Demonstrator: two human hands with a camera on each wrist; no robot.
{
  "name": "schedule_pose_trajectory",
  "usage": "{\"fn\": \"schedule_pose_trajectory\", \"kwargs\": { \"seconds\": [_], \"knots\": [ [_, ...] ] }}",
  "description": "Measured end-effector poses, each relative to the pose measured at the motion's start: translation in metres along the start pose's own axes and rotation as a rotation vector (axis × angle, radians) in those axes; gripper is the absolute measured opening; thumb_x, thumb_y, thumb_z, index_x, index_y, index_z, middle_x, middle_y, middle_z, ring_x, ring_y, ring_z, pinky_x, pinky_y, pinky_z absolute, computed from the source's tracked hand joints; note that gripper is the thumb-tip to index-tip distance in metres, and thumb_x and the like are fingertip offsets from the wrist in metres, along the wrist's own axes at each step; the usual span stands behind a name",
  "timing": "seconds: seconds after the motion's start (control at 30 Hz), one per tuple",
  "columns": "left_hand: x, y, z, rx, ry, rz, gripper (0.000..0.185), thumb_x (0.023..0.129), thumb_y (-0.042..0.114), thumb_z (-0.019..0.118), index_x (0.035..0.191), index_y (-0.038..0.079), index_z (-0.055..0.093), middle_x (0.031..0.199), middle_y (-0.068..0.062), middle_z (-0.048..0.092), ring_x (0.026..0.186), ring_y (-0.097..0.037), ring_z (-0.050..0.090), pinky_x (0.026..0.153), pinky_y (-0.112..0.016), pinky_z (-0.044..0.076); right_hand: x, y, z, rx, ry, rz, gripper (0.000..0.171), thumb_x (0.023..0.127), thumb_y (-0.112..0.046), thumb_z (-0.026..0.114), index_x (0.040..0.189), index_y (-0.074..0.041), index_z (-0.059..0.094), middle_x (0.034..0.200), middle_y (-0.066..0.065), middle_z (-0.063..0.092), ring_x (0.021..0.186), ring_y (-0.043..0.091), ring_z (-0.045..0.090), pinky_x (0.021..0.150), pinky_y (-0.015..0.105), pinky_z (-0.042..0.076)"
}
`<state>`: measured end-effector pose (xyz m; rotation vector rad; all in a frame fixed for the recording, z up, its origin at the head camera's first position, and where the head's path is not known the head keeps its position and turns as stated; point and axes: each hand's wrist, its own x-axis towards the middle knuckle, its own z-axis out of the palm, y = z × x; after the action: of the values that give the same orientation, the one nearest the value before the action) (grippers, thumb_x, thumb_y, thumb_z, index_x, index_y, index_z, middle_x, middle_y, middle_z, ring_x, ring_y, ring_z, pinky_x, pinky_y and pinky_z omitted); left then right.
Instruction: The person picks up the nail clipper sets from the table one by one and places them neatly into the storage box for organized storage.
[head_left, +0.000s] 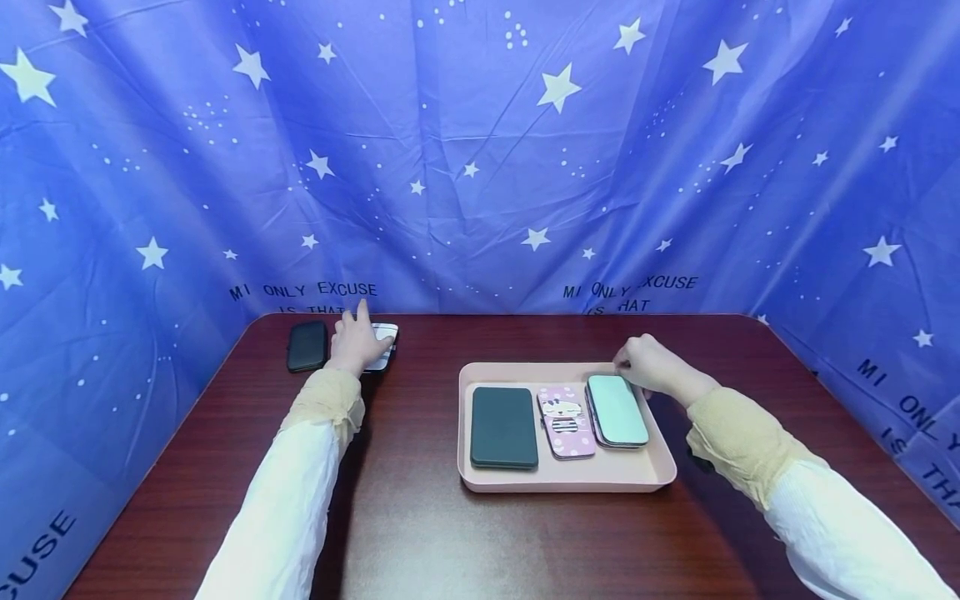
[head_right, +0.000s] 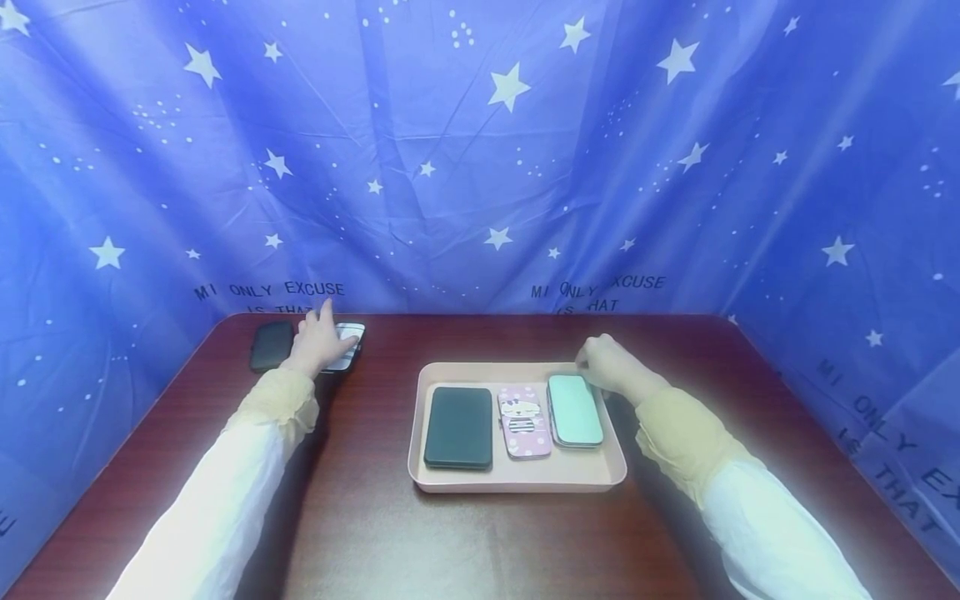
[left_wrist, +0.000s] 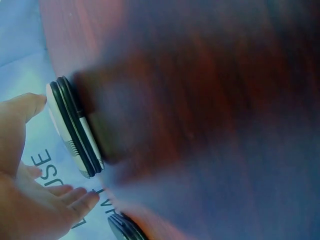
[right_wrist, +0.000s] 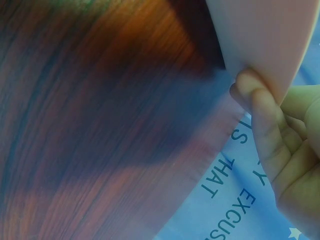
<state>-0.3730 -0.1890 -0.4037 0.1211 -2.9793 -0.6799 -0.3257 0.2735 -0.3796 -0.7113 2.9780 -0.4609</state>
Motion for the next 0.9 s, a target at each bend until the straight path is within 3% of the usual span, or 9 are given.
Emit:
{"fn": "schedule_pose_trajectory", "kwargs": {
  "seconds": [0.2,0.43,0.77,0.9],
  "knots": [
    [-0.003,0.003,-0.002,0.059,-0.048,-0.041,0.081,0.087,0.043,0.06,0.143,-0.006,0.025,0.134,-0.034,0.037,0.122,-0.047,0.035,0.1,-0.055,0.035,0.0,-0.001,0.0,-0.008,0.004,0.003,0.016,0.084,0.006,0.056,0.077,0.0,0.07,0.069,0.013,0.068,0.032,0.009,0.051,0.034,0.022,0.044],
    [-0.007,0.009,-0.007,0.094,-0.075,-0.095,0.07,0.086,0.047,0.059,0.121,-0.012,0.05,0.12,-0.031,0.048,0.112,-0.044,0.044,0.093,-0.053,0.041,-0.001,-0.005,-0.002,-0.062,-0.003,-0.025,0.02,0.083,0.006,0.058,0.069,-0.004,0.067,0.061,0.005,0.064,0.032,0.008,0.051,0.034,0.019,0.043],
    [-0.009,0.014,-0.018,0.015,-0.147,-0.195,0.058,0.085,0.042,0.06,0.117,-0.005,0.056,0.121,-0.03,0.052,0.112,-0.043,0.048,0.09,-0.052,0.044,0.0,-0.005,-0.003,-0.062,-0.014,-0.022,0.019,0.083,0.007,0.056,0.071,-0.003,0.067,0.064,0.008,0.066,0.033,0.009,0.052,0.034,0.02,0.043],
    [-0.009,0.014,-0.02,-0.016,-0.141,-0.222,0.055,0.083,0.041,0.064,0.114,-0.005,0.058,0.117,-0.027,0.056,0.107,-0.041,0.052,0.086,-0.048,0.046,0.0,-0.005,-0.004,-0.067,-0.008,-0.033,0.018,0.082,0.007,0.056,0.071,-0.002,0.068,0.064,0.009,0.066,0.033,0.011,0.053,0.034,0.019,0.043]
  ]
}}
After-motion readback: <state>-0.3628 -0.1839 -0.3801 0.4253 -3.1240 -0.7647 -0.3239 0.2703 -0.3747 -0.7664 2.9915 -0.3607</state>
